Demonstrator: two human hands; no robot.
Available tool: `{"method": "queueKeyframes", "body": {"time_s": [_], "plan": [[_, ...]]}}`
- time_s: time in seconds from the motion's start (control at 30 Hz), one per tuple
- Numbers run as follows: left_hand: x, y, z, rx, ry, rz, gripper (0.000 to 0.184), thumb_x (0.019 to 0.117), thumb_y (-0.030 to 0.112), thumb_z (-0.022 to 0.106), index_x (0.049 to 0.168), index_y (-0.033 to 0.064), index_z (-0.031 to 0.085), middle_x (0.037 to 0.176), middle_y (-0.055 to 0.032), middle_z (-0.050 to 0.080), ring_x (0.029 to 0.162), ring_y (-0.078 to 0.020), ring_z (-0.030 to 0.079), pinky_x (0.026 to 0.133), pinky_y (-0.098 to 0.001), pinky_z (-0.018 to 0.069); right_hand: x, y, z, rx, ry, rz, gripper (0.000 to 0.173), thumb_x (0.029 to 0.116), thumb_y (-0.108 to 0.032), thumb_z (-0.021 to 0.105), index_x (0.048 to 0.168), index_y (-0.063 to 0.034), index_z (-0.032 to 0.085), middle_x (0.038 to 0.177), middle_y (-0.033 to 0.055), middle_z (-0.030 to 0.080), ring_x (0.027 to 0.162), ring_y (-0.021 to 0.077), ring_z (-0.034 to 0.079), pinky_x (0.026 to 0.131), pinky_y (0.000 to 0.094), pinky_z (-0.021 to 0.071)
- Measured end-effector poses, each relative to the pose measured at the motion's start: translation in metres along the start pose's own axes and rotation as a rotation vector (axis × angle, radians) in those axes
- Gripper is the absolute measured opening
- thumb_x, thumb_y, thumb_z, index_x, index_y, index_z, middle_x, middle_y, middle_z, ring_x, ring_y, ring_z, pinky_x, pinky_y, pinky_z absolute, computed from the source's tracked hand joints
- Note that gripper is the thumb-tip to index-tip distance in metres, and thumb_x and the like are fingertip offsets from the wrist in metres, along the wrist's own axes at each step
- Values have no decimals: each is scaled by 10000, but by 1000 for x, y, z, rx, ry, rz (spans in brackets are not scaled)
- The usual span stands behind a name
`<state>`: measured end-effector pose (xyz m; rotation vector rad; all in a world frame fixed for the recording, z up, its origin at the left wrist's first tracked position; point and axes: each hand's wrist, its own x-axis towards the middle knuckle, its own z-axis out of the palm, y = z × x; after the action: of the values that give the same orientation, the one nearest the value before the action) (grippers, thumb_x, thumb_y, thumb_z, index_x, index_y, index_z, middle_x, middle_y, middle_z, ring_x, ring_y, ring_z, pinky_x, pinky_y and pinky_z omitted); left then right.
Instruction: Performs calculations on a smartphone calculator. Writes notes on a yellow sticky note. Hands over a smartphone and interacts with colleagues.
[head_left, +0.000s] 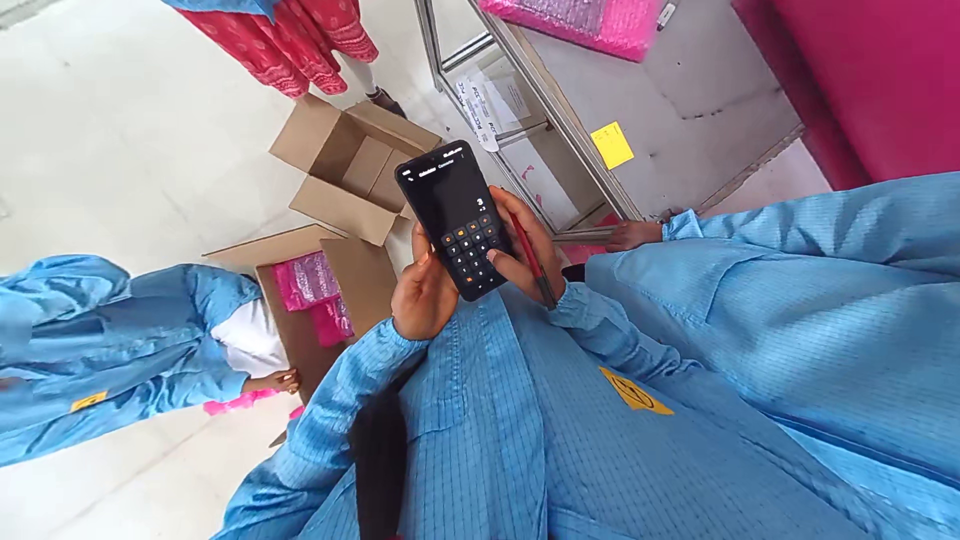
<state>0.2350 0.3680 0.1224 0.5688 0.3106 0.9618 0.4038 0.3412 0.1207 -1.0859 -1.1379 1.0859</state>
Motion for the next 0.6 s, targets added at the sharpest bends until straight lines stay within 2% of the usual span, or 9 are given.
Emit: {"method": "queueKeyframes", "body": {"time_s": [0.17, 0.3, 0.4, 0.53, 0.6], "plan": [[-2, -1, 1, 74, -8, -12, 505, 1018, 356, 456, 1502, 308, 318, 1397, 23, 570, 1293, -187, 561, 1070, -418, 482, -1, -1, -4, -38, -27, -28, 724, 825, 23, 603, 1496, 121, 350, 1393, 188, 594, 1183, 128, 646, 983, 312, 568], [-1, -2, 3, 66, -4, -1, 456, 1007, 333, 476, 1445, 312, 349, 1368, 32, 578, 1271, -185, 572, 1048, -412, 497, -1, -2, -3, -69, -56, -67, 797, 806, -12, 654, 1508, 129, 304, 1421, 199, 565, 1213, 136, 630, 985, 309, 565], [-2, -2, 3, 55, 1, 5, 466, 1013, 325, 463, 1460, 312, 332, 1374, 26, 573, 1261, -186, 579, 1024, -403, 512, -1, -2, -1, -134, -67, -86, 841, 799, -39, 686, 1519, 130, 286, 1441, 221, 542, 1248, 145, 611, 1021, 311, 546], [-3, -3, 3, 43, 3, 5, 506, 1003, 337, 499, 1470, 320, 306, 1376, 23, 570, 1255, -183, 584, 1024, -398, 514, -2, 1, 3, -166, -35, -98, 872, 784, -83, 731, 1521, 108, 305, 1351, 183, 598, 1144, 100, 650, 951, 280, 576], [-4, -4, 3, 42, -16, -1, 519, 1004, 342, 512, 1480, 341, 307, 1388, 21, 567, 1254, -183, 587, 1025, -397, 515, -3, 1, 4, -194, -18, -105, 892, 782, -123, 769, 1517, 107, 318, 1339, 186, 606, 1142, 105, 650, 956, 285, 573]]}}
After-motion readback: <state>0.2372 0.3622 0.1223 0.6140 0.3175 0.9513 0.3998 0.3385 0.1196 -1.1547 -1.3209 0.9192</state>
